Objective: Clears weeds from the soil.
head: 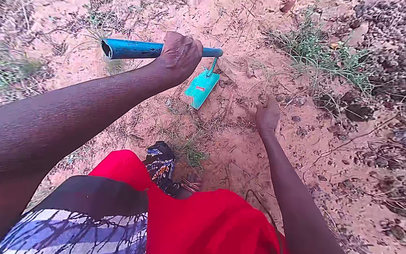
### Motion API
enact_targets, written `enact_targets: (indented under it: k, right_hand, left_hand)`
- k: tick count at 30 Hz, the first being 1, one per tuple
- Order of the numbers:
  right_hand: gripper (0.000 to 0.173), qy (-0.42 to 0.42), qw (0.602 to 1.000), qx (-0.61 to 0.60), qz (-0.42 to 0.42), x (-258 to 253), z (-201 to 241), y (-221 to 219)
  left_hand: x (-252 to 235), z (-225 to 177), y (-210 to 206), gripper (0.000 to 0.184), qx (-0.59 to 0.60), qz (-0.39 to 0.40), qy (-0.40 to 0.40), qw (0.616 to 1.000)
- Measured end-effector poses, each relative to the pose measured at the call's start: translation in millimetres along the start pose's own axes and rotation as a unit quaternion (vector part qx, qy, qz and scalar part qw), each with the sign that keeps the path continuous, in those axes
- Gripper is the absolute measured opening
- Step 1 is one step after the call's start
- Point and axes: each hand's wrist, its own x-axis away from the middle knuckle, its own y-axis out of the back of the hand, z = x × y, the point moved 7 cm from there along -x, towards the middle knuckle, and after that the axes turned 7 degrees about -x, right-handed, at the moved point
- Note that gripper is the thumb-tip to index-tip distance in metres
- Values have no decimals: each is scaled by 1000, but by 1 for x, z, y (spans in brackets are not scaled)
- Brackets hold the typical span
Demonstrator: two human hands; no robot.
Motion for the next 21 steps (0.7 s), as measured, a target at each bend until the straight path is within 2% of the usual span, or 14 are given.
enact_targets:
  k: [2,3,6,8,10,13,17,20,21]
  right_hand:
    - [68,-4,997,80,8,-50,11,2]
    - [69,3,993,117,19,-70,18,-1]
    - [49,60,980,184,43,-101,43,-19]
    - [37,117,986,118,14,-103,48,-30]
    - [34,124,992,-15,-21,-97,46,-30]
    - [30,44,977,-188,-93,-104,29,-28]
    - [38,-108,952,-279,-67,-101,3,-34]
    - [45,-219,919,-326,-38,-47,-19,-38]
    - [43,-230,908,-349,-34,-21,-29,-46]
  left_hand:
    - [-3,0,-1,27,-8,-7,-4,1000]
    - [-3,1,-3,28,-7,-10,-3,1000]
    - [-3,8,-9,29,-10,-31,-1,999]
    - [-4,9,-10,32,-14,-39,-7,999]
    - [-5,9,-12,35,-15,-29,-10,999]
    - [-6,11,-12,37,-22,-24,-7,999]
    - [-4,10,-12,35,-13,-43,-14,999]
    - [-3,12,-11,35,-18,-39,-12,999]
    - [-3,12,-13,35,-17,-35,-13,999]
